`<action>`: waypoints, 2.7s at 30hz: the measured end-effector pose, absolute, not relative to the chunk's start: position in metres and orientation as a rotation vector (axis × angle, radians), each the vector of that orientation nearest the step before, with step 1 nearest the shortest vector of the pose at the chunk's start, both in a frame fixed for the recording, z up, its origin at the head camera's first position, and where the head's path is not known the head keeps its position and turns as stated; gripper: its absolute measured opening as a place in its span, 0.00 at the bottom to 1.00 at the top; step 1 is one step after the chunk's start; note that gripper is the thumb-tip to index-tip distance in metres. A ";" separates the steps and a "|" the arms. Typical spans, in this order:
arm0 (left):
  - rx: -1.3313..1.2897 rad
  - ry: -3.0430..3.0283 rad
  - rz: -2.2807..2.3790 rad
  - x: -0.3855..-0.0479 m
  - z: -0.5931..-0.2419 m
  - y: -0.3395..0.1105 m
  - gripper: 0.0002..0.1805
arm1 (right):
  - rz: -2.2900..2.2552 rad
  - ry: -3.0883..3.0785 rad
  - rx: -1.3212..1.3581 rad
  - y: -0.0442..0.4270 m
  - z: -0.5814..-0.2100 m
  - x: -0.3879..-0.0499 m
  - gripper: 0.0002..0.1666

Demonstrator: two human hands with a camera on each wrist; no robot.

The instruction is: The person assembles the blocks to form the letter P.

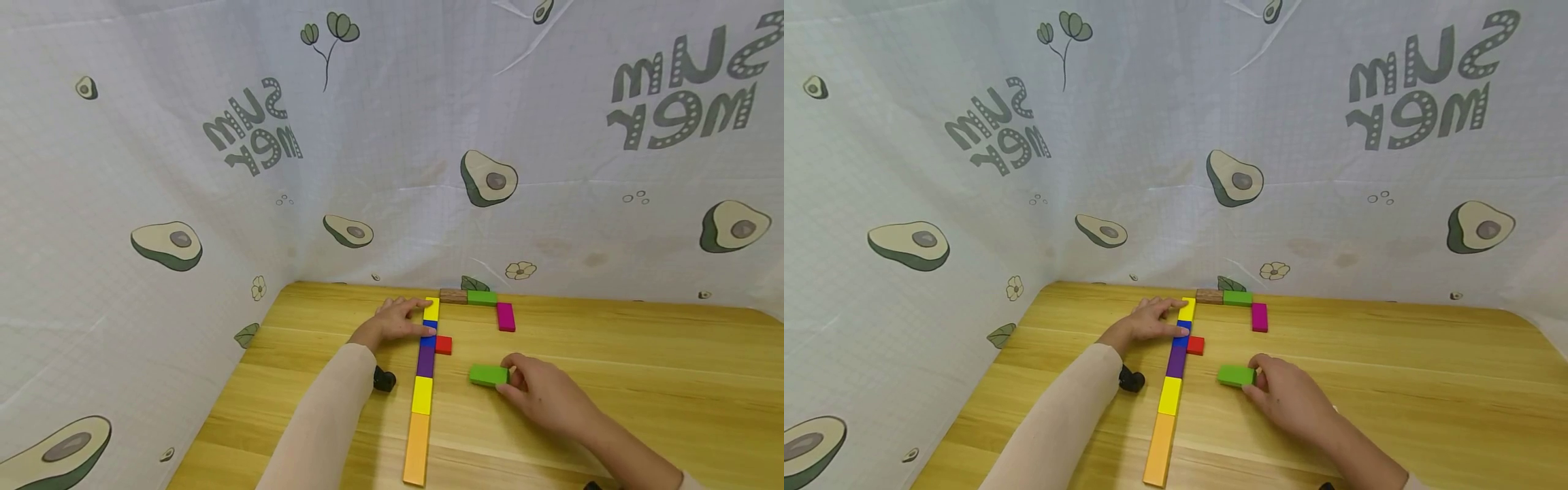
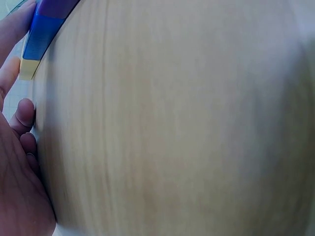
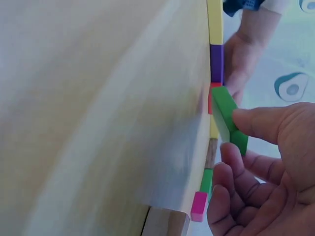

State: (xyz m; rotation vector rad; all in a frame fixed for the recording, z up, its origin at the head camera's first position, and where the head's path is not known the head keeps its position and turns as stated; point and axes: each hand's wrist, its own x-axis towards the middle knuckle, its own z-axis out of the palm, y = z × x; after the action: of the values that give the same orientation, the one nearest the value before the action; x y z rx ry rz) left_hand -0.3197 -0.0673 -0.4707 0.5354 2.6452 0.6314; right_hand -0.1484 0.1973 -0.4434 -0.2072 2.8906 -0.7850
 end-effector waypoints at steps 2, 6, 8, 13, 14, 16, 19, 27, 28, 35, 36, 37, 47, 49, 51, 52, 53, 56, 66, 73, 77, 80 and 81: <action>0.537 2.644 0.629 -0.320 -0.471 -0.067 0.41 | -0.804 2.897 -0.236 0.198 -0.443 -0.153 0.19; 0.537 2.644 0.633 -0.320 -0.472 -0.067 0.41 | -0.852 2.911 -0.260 0.197 -0.445 -0.164 0.19; 0.535 2.642 0.642 -0.320 -0.472 -0.067 0.41 | -0.884 2.919 -0.278 0.197 -0.446 -0.170 0.20; 0.525 2.640 0.655 -0.320 -0.471 -0.068 0.41 | -0.949 2.908 -0.283 0.195 -0.450 -0.184 0.20; 0.521 2.640 0.657 -0.320 -0.471 -0.068 0.41 | -0.957 2.900 -0.274 0.194 -0.451 -0.187 0.20; 0.520 2.640 0.653 -0.320 -0.471 -0.068 0.42 | -0.962 2.879 -0.257 0.192 -0.452 -0.191 0.20; 0.516 2.642 0.652 -0.320 -0.471 -0.067 0.42 | -0.944 2.859 -0.251 0.191 -0.455 -0.197 0.21; 0.506 2.647 0.656 -0.321 -0.471 -0.067 0.42 | -0.905 2.852 -0.245 0.188 -0.460 -0.203 0.22; 0.507 2.647 0.656 -0.321 -0.471 -0.067 0.42 | -0.901 2.849 -0.240 0.187 -0.460 -0.203 0.22; 0.507 2.650 0.648 -0.320 -0.471 -0.067 0.42 | -0.877 2.841 -0.206 0.184 -0.462 -0.204 0.22; 0.507 2.650 0.648 -0.320 -0.471 -0.067 0.42 | -0.874 2.841 -0.207 0.184 -0.462 -0.204 0.22; 0.505 2.651 0.647 -0.320 -0.471 -0.066 0.42 | -0.873 2.842 -0.211 0.184 -0.462 -0.204 0.22; 0.502 2.643 0.656 -0.321 -0.470 -0.066 0.42 | -0.850 2.853 -0.218 0.184 -0.463 -0.206 0.23; 0.509 2.641 0.658 -0.321 -0.470 -0.066 0.42 | -0.848 2.855 -0.224 0.184 -0.463 -0.206 0.23; 0.517 2.640 0.657 -0.320 -0.470 -0.067 0.42 | -0.849 2.854 -0.220 0.183 -0.463 -0.206 0.23; 0.520 2.640 0.658 -0.320 -0.470 -0.067 0.42 | -0.848 2.856 -0.221 0.183 -0.463 -0.206 0.23; 0.524 2.641 0.654 -0.320 -0.470 -0.067 0.42 | -0.847 2.857 -0.227 0.184 -0.463 -0.206 0.23; 0.529 2.643 0.648 -0.320 -0.471 -0.067 0.41 | -0.848 2.857 -0.226 0.184 -0.463 -0.205 0.23; 0.523 2.640 0.655 -0.320 -0.471 -0.067 0.41 | -0.924 2.828 -0.226 0.188 -0.460 -0.201 0.29; 0.534 2.639 0.651 -0.320 -0.472 -0.068 0.41 | -0.926 2.805 -0.208 0.201 -0.451 -0.190 0.34; 0.533 2.637 0.653 -0.320 -0.472 -0.068 0.41 | -0.885 2.820 -0.192 0.212 -0.447 -0.181 0.35; 0.534 2.636 0.652 -0.320 -0.472 -0.068 0.41 | -0.837 2.829 -0.184 0.223 -0.444 -0.173 0.34; 0.535 2.636 0.651 -0.320 -0.471 -0.067 0.41 | -0.812 2.832 -0.182 0.227 -0.443 -0.170 0.35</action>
State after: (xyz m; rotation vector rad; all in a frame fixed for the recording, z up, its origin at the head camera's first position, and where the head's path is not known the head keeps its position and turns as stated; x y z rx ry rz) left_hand -0.3199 -0.0675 -0.4715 0.5351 2.6362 0.6514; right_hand -0.1699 0.2268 -0.4429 -0.1820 2.8323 -0.8119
